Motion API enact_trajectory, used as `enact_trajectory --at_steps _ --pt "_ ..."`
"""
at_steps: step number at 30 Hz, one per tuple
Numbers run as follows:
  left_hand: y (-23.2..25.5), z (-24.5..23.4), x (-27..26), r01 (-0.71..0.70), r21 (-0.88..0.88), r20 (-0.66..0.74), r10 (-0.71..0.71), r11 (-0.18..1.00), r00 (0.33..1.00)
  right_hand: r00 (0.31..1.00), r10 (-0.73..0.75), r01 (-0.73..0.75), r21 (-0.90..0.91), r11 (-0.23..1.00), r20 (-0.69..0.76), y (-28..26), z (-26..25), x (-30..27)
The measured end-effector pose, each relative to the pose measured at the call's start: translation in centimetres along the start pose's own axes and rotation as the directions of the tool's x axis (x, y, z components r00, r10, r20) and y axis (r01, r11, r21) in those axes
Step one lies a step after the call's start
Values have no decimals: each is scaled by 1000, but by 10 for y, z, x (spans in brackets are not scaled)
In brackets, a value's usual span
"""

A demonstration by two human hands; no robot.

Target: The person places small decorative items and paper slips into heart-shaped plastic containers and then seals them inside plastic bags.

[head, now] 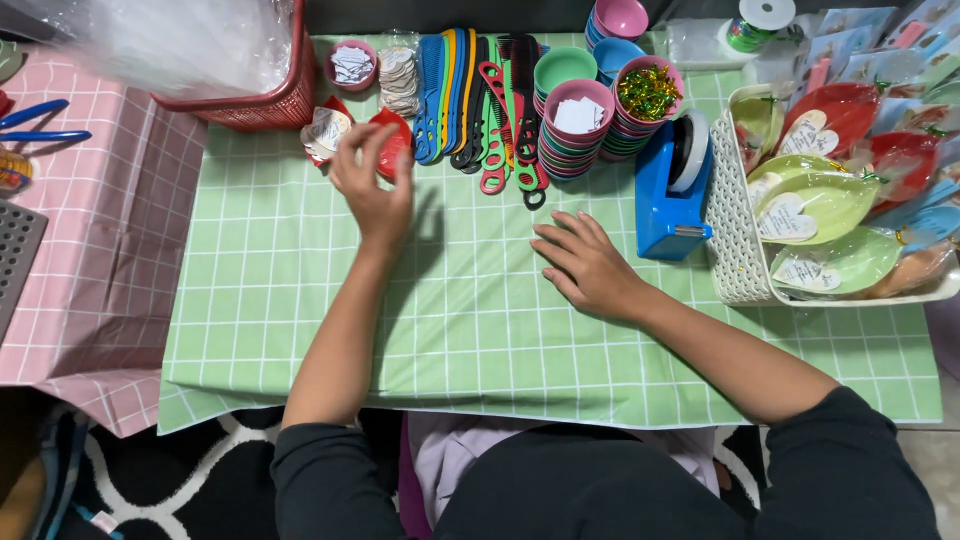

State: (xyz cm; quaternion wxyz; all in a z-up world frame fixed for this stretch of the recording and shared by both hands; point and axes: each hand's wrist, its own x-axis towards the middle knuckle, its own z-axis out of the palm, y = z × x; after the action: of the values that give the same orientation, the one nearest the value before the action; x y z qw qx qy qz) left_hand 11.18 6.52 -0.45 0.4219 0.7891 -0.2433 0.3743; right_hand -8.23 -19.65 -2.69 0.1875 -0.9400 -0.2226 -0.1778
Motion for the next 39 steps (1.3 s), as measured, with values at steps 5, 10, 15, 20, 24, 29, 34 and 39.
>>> enact_trajectory --at_steps 5,10,15,20,24,29,34,39 --pt "-97 -30 28 288 -143 -339 -320 947 885 995 53 -60 82 995 84 2 -5 -1" --pt "-110 -63 83 379 -26 -576 -323 925 751 980 71 -107 189 976 188 1 -15 3" --pt "-136 -68 107 541 402 -636 -200 739 745 981 59 -100 216 971 184 3 -16 2" --pt "-153 -57 112 573 401 -686 -179 715 705 980 58 -99 216 971 189 5 -16 1" --pt "-157 -57 120 558 237 -771 -196 795 606 986 29 -64 212 975 165 10 -12 -2" --pt "-118 -76 141 280 185 -815 -12 942 579 988 9 -42 204 978 157 13 -11 -3" --pt "-132 -99 157 -47 -193 -848 -142 980 510 987 17 -51 211 976 161 12 -12 -2" --pt "-15 -108 150 20 -803 -517 -714 595 472 987 19 -53 213 976 161 13 -12 -2"
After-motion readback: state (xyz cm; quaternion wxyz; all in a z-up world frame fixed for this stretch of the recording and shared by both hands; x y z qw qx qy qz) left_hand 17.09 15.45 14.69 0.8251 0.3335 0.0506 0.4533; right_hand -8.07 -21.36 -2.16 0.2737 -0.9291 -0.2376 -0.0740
